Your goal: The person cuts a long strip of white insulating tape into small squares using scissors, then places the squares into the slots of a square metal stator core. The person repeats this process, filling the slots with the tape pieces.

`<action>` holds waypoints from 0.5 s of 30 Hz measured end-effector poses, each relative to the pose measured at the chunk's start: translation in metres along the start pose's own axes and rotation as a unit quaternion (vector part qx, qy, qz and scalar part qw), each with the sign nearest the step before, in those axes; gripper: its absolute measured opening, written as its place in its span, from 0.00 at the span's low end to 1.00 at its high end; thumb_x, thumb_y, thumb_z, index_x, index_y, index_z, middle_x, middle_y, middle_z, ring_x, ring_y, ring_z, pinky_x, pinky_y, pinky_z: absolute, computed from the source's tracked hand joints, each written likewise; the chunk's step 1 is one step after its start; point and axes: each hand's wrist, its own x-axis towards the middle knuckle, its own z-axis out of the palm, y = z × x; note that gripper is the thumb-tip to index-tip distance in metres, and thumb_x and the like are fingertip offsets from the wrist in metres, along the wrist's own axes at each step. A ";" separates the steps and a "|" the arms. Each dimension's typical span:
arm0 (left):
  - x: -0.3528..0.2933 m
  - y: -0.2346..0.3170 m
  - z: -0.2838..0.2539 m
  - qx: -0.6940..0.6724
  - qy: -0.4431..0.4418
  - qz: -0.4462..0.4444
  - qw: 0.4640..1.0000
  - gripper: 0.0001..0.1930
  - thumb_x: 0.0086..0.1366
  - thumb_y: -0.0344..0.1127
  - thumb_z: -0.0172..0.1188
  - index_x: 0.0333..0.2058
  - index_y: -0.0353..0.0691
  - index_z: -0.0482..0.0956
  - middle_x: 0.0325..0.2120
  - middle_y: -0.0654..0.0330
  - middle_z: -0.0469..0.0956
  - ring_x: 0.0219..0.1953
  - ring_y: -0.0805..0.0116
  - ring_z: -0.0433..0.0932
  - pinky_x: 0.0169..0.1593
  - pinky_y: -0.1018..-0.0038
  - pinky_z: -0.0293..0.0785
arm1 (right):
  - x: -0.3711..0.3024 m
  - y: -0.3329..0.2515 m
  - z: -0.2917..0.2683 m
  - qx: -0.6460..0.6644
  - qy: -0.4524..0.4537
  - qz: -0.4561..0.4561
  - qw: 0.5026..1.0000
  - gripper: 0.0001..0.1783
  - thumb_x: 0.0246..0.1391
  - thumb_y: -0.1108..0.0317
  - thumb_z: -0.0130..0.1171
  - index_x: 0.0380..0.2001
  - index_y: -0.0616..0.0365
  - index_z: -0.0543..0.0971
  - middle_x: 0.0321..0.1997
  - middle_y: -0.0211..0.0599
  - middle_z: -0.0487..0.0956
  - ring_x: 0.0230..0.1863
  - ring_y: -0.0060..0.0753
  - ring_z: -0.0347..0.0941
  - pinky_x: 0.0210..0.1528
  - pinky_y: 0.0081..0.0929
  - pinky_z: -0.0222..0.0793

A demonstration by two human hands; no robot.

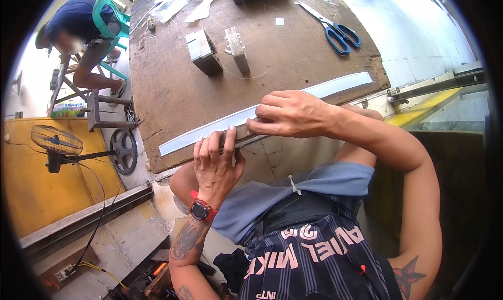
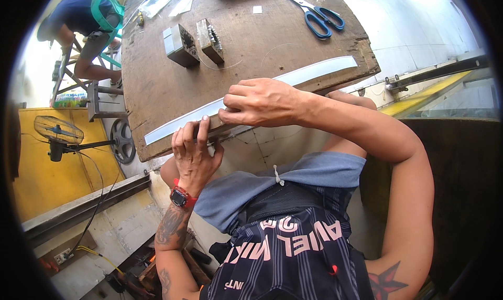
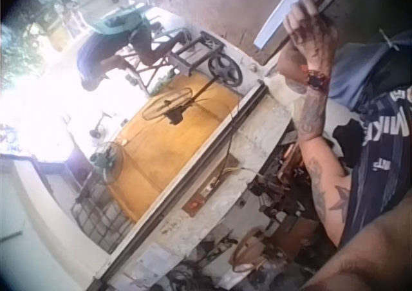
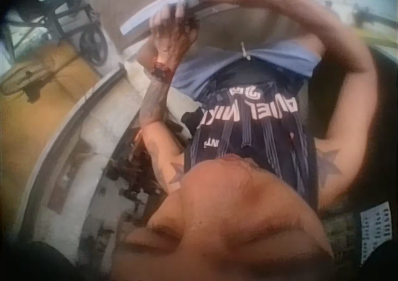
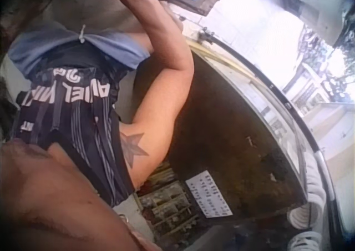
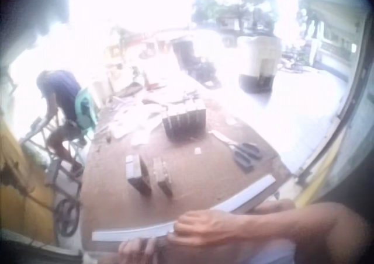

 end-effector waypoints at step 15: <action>0.018 0.022 0.002 0.022 -0.013 -0.008 1.000 0.36 0.54 0.35 0.67 0.64 0.44 0.70 0.55 0.57 0.69 0.60 0.59 0.67 0.71 0.57 0.63 | -0.017 0.007 -0.009 0.006 -0.036 0.024 0.999 0.21 0.59 0.67 0.60 0.56 0.53 0.78 0.40 0.33 0.75 0.45 0.33 0.77 0.50 0.31 0.79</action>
